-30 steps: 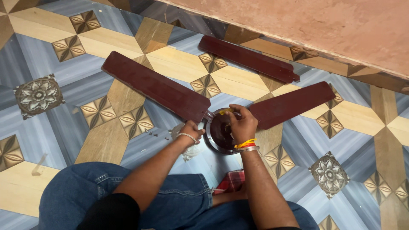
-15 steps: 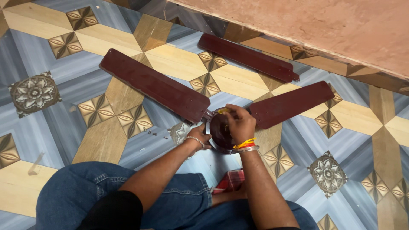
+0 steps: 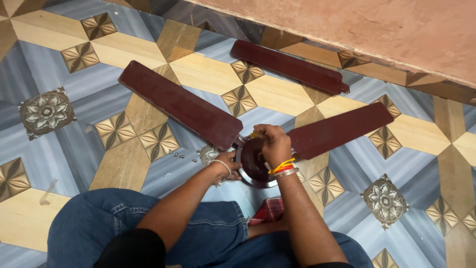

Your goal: The person sits on the floor and uses a screwdriver to tighten screws on the central hub of a ceiling fan. The person repeatedly adjusts and tightens the screws around the fan's motor housing.

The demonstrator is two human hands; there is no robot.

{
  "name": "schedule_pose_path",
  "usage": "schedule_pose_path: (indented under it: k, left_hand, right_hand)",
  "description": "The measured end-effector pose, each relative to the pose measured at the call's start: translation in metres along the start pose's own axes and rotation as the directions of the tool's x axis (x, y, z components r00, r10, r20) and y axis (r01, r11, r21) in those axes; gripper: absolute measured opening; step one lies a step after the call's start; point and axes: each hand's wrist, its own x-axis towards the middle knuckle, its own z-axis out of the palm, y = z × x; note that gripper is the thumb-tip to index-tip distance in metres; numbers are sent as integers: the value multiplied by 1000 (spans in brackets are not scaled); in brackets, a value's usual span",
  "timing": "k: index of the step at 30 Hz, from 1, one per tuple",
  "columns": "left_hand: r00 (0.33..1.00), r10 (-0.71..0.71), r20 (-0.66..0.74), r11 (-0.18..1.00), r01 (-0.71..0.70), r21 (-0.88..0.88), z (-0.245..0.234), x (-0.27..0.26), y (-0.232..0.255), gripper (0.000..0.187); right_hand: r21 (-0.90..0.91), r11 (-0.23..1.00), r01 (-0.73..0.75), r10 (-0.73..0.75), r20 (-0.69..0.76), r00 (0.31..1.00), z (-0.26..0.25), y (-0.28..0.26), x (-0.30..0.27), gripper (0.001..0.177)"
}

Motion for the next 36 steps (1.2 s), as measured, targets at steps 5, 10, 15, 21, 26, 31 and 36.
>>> schedule_pose_path:
  k: [5,10,15,21,26,31,36]
  left_hand:
    - [997,-72,-11,925,71,372,-7,-14,18,33]
    - [980,184,-77,508,-28,861,-12,-32,69,33]
    - [599,798,69,382,-590,711,1,-52,96,32]
    - [507,853,119,298,-662,688,19,-44,92,20]
    - [495,865,78,291,-624,725,19,-40,85,24]
    - [609,792,46,431,-610,664,16,-34,95,32]
    - [531,847,23,380,-634,674,17,-33,90,30]
  right_hand:
    - [88,994,59,-66,75,995,-2,-13,3,26]
    - [88,994,58,-63,61,996,3,-15,-1,20]
    - [144,988,51,-60,61,996,4,-10,-4,32]
    - [240,971,-24,-3,112,994,8,-13,-3,32]
    - [150,988,28,-32,21,999,9,-14,-4,20]
    - [72,995,-71,71,0,997,7,-15,-3,27]
    - [158,986,52,-64,68,996,2,-15,-2,29]
